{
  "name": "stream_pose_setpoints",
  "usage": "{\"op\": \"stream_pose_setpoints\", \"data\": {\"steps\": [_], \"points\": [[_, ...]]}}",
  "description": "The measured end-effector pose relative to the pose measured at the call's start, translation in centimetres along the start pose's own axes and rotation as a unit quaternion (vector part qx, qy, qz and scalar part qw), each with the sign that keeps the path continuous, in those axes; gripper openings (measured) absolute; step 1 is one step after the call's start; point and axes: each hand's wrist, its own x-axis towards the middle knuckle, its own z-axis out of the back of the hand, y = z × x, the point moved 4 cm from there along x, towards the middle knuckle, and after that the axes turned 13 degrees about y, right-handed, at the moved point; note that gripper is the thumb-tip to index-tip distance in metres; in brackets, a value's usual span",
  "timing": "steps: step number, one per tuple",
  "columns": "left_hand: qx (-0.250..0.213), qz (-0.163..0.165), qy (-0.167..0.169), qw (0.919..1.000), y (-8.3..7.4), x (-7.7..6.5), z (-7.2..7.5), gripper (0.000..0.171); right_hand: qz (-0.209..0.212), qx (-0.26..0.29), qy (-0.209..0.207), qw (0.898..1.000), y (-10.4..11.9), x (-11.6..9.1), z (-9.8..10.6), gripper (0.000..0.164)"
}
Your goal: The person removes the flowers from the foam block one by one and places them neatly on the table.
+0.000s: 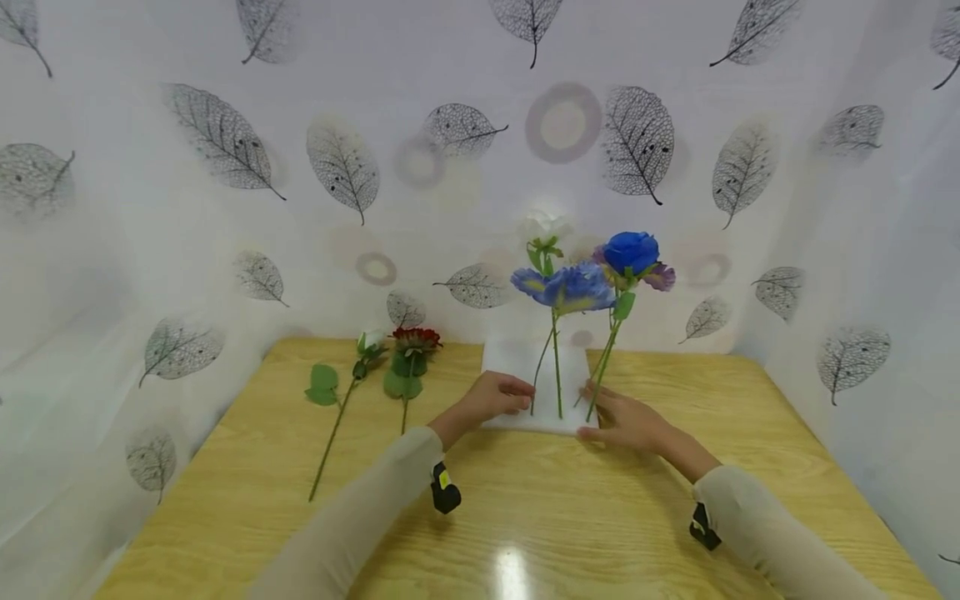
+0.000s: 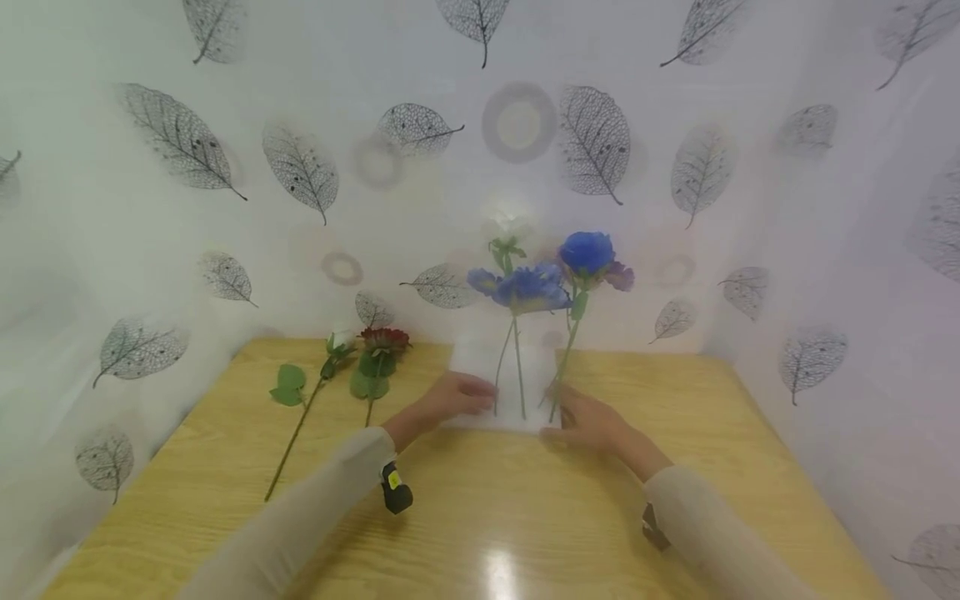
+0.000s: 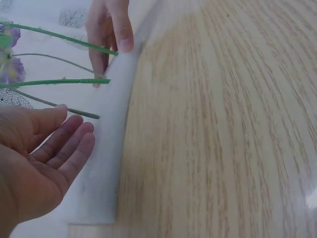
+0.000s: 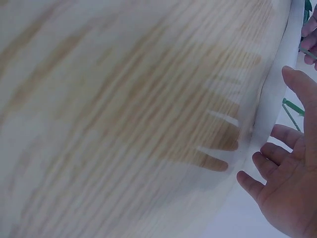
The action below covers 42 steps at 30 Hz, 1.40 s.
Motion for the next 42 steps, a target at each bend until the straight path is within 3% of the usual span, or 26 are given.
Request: {"op": "stream_pose_setpoints", "data": {"steps": [14,27,33,42], "points": [[0.047,-0.031,0.006,0.9984,0.9,1.2,-0.2,0.021,0.002,-0.003,-0.008,1.000,0.3,-0.1,0.3,0.083],[0.074,-0.047,-0.055,0.9946,0.9,1.1,-0.8,0.012,0.005,-0.008,-0.012,1.000,0.1,0.0,0.1,0.083],[0.063,-0.057,-0.057,0.9947,0.9,1.0,-0.8,0.009,-0.003,-0.010,-0.009,1.000,0.1,0.1,0.0,0.084],[0.052,-0.042,-0.069,0.9954,0.8,1.1,-0.8,0.009,-0.009,-0.017,-0.001,1.000,0.0,0.2,-0.1,0.085]]}}
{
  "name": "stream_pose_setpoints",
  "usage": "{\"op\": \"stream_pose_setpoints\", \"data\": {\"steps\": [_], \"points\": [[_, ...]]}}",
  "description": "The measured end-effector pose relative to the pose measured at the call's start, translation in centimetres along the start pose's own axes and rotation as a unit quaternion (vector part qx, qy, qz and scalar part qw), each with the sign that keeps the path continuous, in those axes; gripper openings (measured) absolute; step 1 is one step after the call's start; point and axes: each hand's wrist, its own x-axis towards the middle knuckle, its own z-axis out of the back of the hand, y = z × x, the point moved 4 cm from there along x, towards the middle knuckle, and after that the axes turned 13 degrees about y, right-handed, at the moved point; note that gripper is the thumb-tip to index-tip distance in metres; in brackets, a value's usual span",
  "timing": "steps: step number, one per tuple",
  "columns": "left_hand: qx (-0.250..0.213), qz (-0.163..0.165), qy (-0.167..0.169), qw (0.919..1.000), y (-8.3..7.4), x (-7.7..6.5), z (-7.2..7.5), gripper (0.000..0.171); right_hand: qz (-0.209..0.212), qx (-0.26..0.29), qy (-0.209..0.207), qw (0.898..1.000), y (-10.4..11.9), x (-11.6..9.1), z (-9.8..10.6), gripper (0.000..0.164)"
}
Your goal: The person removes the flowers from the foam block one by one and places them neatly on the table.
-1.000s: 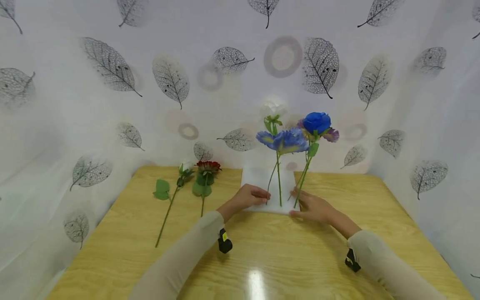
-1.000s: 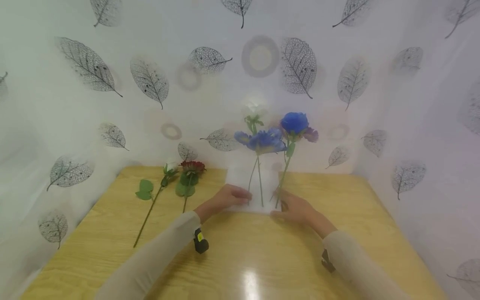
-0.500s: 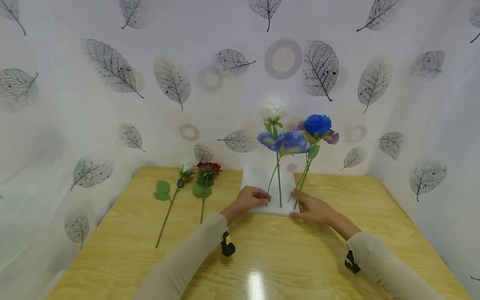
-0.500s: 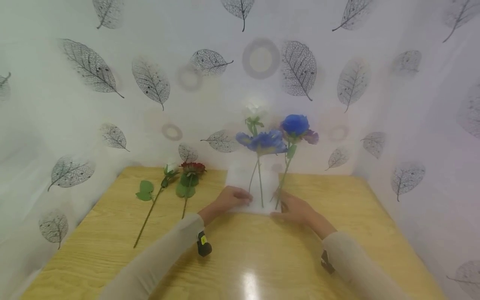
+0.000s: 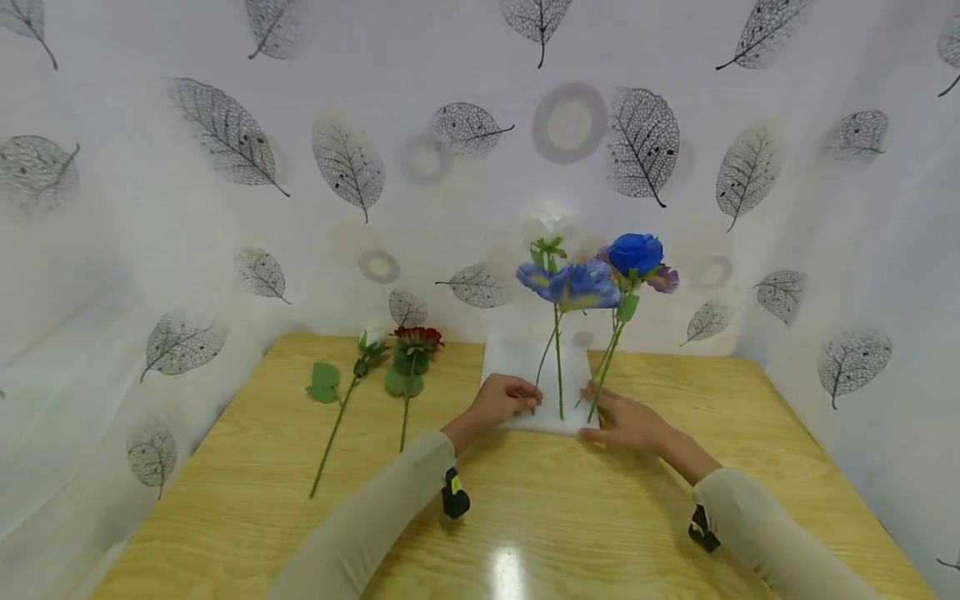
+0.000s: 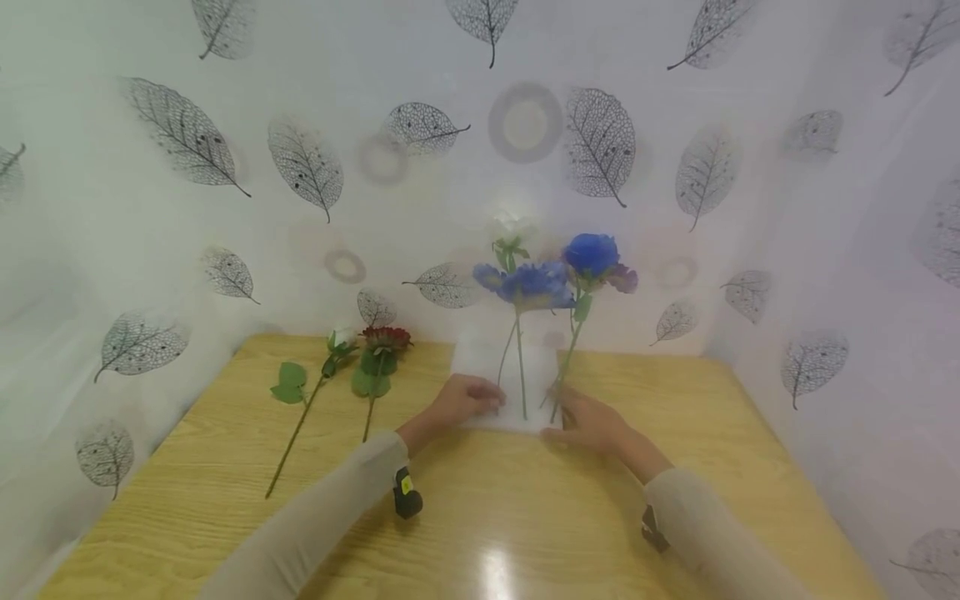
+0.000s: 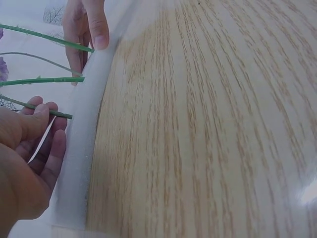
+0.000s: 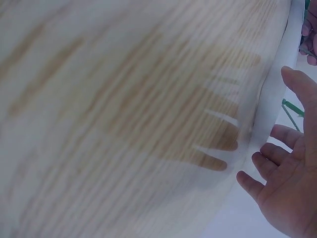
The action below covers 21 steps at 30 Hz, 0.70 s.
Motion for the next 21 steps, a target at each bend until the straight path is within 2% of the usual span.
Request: {"op": "stream_pose_setpoints", "data": {"steps": [5,9,15,21], "points": [[-0.020,0.006,-0.004,0.9998,0.2,0.0,0.1,0.009,-0.005,0.013,0.003,1.000,0.3,-0.1,0.0,0.084],[-0.030,-0.006,0.000,0.9995,0.2,0.1,0.3,0.009,-0.007,0.011,0.008,1.000,0.3,-0.1,0.0,0.084],[-0.028,-0.048,0.010,0.9984,-0.8,0.0,1.0,0.011,-0.005,0.019,-0.003,1.000,0.4,-0.1,0.2,0.084],[-0.025,-0.052,0.013,0.9982,-1.9,-0.6,2.3,0.014,-0.004,0.011,0.000,1.000,0.4,-0.1,0.0,0.084]]}}
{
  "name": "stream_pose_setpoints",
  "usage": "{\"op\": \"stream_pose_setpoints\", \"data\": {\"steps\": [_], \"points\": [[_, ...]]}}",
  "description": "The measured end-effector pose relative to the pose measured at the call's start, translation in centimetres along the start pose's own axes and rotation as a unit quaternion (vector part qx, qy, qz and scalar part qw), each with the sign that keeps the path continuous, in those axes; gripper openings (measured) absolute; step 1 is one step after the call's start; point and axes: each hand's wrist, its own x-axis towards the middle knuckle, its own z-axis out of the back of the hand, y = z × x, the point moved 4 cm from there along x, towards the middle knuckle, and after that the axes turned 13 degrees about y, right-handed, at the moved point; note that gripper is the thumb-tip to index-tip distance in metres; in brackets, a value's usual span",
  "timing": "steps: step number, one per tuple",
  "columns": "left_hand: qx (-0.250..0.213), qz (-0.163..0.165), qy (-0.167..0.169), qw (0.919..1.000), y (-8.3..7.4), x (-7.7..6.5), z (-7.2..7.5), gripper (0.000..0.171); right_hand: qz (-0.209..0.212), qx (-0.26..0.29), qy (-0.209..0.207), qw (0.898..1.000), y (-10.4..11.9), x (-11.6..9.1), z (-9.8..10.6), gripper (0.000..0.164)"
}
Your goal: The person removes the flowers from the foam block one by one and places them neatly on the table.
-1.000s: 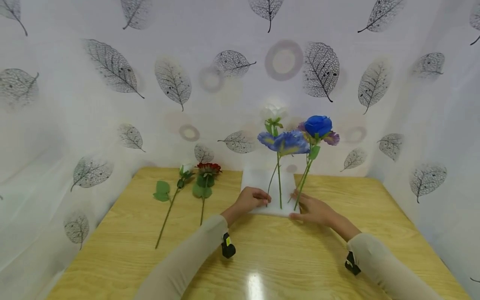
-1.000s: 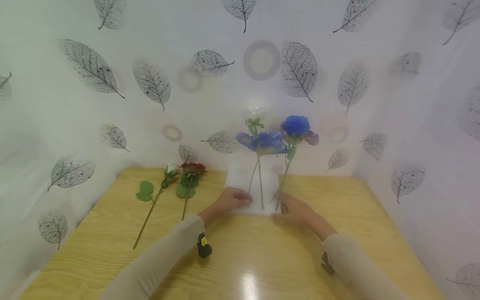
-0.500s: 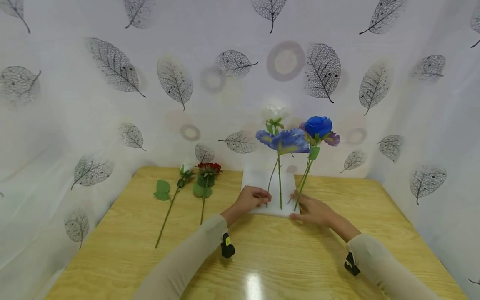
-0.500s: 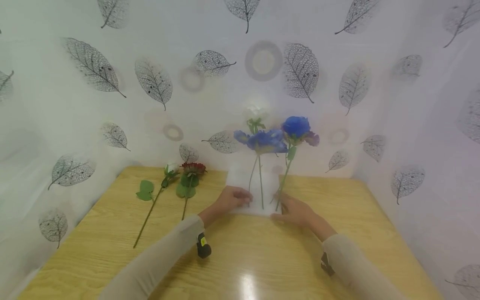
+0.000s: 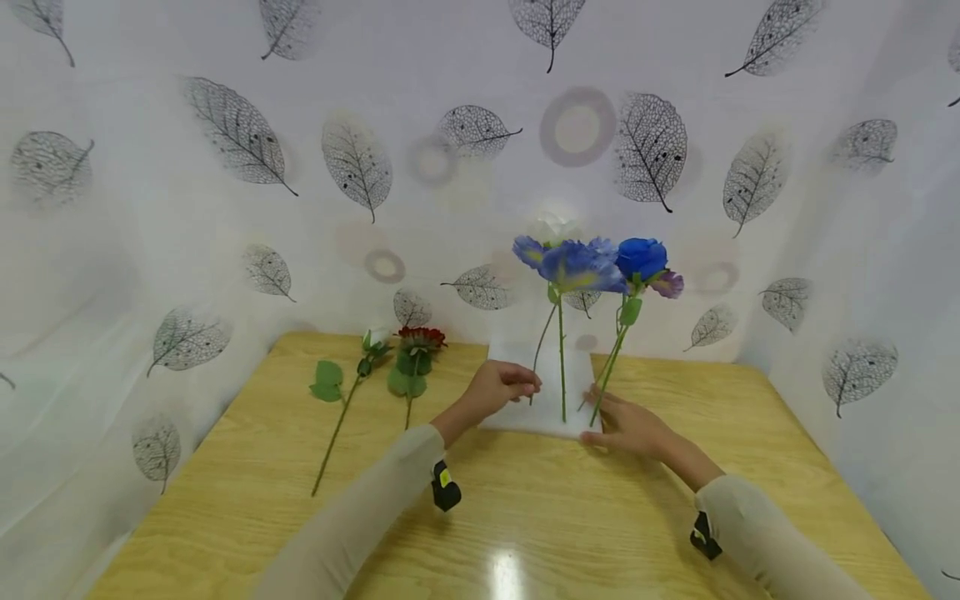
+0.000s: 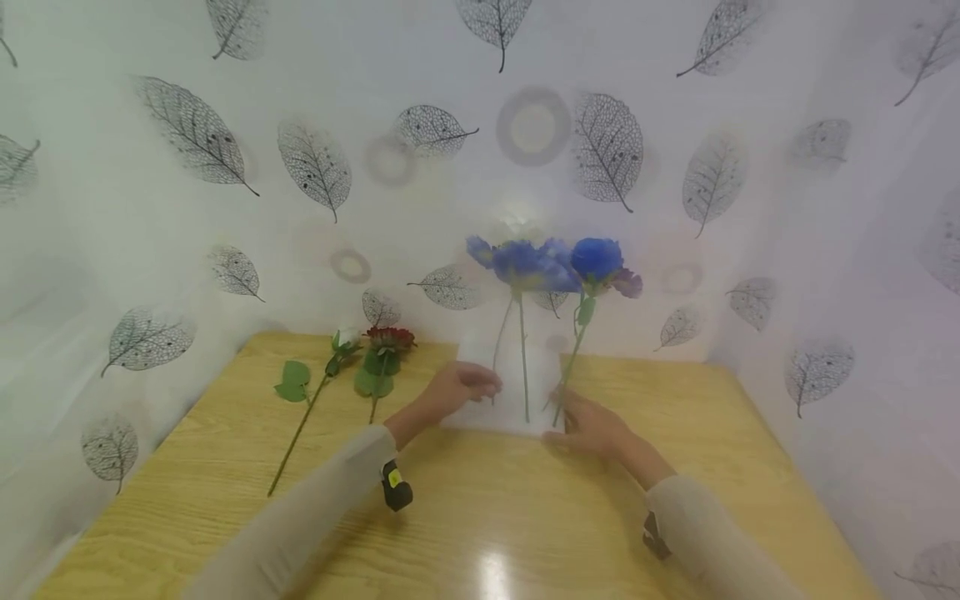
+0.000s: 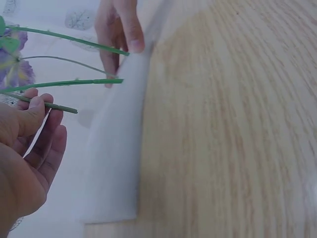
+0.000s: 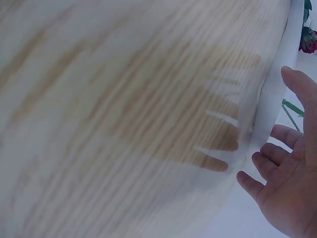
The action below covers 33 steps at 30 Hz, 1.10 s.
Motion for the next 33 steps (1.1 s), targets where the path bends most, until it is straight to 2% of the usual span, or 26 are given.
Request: {"op": "stream_pose_setpoints", "data": {"steps": [5,9,13,16,22,26,33], "points": [[-0.008,-0.006,-0.003,0.9999,-1.0,-1.1,1.5,0.019,0.007,0.002,-0.006,1.000,0.0,-0.2,0.0,0.082],[0.000,-0.013,-0.008,0.9999,-2.5,-2.9,3.0,0.021,0.008,-0.004,-0.008,1.000,-0.1,-0.3,-0.1,0.081],[0.011,-0.023,-0.033,0.9991,-2.9,-4.2,4.7,0.021,0.009,-0.006,-0.006,1.000,0.0,-0.3,0.0,0.080],[0.014,-0.031,-0.058,0.9977,-2.1,-4.8,6.0,0.019,0.013,-0.005,-0.010,1.000,0.3,-0.4,0.1,0.080],[0.033,-0.027,-0.082,0.9958,-2.0,-7.3,8.2,0.017,0.016,-0.007,-0.016,1.000,0.2,-0.2,0.0,0.081],[0.039,-0.011,-0.094,0.9947,-1.6,-9.2,9.8,0.018,0.014,-0.004,-0.016,1.000,0.0,-0.1,-0.1,0.082],[0.095,0.020,-0.114,0.9886,-0.8,-13.0,12.5,0.024,0.012,-0.004,-0.013,1.000,0.3,-0.3,0.1,0.081]]}}
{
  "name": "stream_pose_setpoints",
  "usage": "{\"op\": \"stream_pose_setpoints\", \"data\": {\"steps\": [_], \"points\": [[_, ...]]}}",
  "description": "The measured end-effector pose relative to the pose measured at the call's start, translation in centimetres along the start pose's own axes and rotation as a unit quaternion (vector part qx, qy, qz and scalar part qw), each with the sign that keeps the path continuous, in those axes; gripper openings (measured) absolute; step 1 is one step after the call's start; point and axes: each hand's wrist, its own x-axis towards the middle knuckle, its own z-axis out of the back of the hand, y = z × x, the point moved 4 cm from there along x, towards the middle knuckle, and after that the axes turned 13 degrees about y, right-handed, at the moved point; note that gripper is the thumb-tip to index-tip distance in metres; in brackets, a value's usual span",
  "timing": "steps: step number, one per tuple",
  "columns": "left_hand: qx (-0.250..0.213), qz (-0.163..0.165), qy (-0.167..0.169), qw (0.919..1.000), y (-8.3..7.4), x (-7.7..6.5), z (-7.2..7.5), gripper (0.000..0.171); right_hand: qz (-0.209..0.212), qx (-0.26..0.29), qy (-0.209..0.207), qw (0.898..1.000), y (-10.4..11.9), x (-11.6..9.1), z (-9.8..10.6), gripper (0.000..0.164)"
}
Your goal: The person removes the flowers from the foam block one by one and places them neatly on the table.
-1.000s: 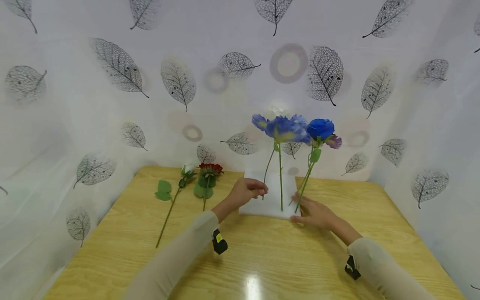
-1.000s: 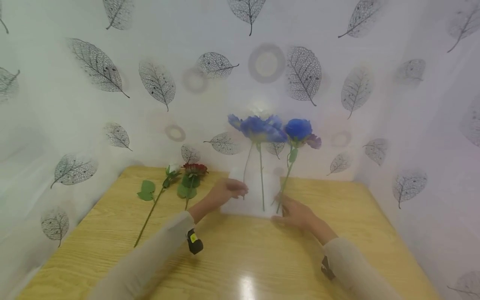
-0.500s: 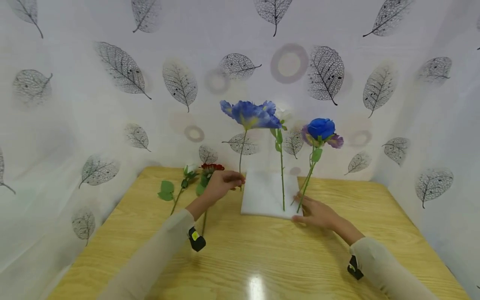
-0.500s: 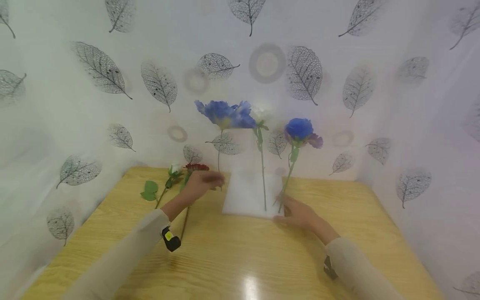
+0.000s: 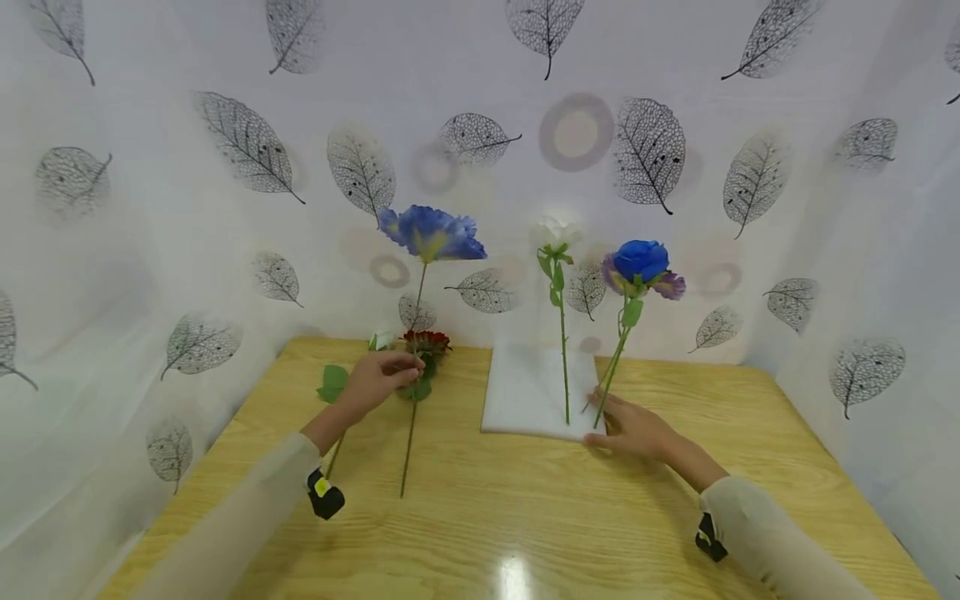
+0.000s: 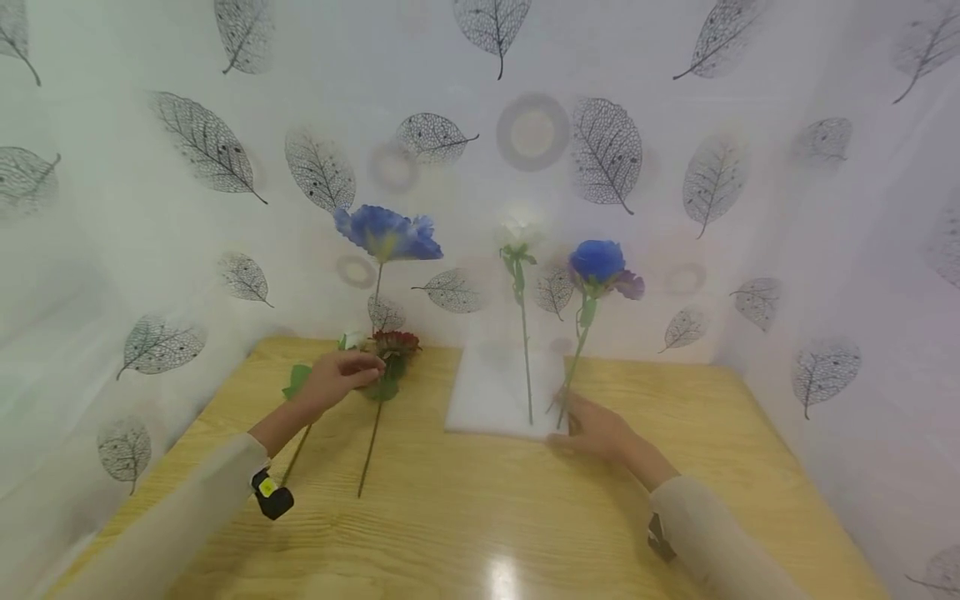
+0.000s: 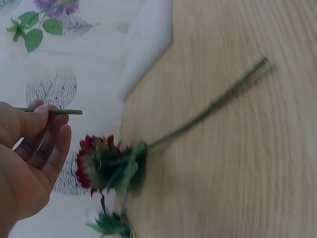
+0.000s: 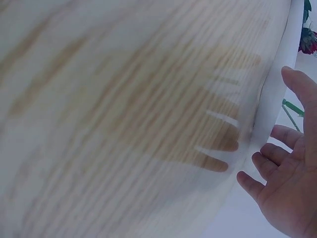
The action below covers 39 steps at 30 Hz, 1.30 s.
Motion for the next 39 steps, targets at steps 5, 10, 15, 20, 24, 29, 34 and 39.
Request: {"op": "stream_pose_setpoints", "data": {"steps": [5,10,15,20,24,29,34,39], "points": [[0.010,0.010,0.005,0.9999,1.3,-1.8,1.8,0.024,0.000,0.002,0.002,1.000,0.3,-0.2,0.4,0.081],[0.032,0.034,0.017,0.9988,2.5,-3.5,2.6,0.024,0.004,0.000,0.002,1.000,0.5,-0.4,0.7,0.080],[0.052,0.064,0.025,0.9963,3.7,-4.6,2.9,0.029,0.006,-0.002,0.003,1.000,0.3,-0.3,0.8,0.080],[0.042,0.095,0.031,0.9941,4.7,-5.3,2.9,0.032,0.009,-0.001,0.001,1.000,0.0,-0.2,0.6,0.081],[0.013,0.122,0.035,0.9918,4.9,-5.7,2.8,0.033,0.008,0.001,0.004,1.000,-0.2,-0.1,0.3,0.082],[-0.005,0.133,0.036,0.9904,4.9,-6.4,3.2,0.034,0.004,0.004,0.008,1.000,-0.4,0.1,0.1,0.083],[0.003,0.152,0.036,0.9877,5.5,-7.4,4.2,0.035,0.004,0.011,0.010,1.000,-0.3,0.0,0.0,0.083],[0.001,0.170,0.027,0.9851,6.1,-8.5,5.3,0.033,0.005,0.014,0.010,1.000,-0.1,0.0,0.0,0.083]]}}
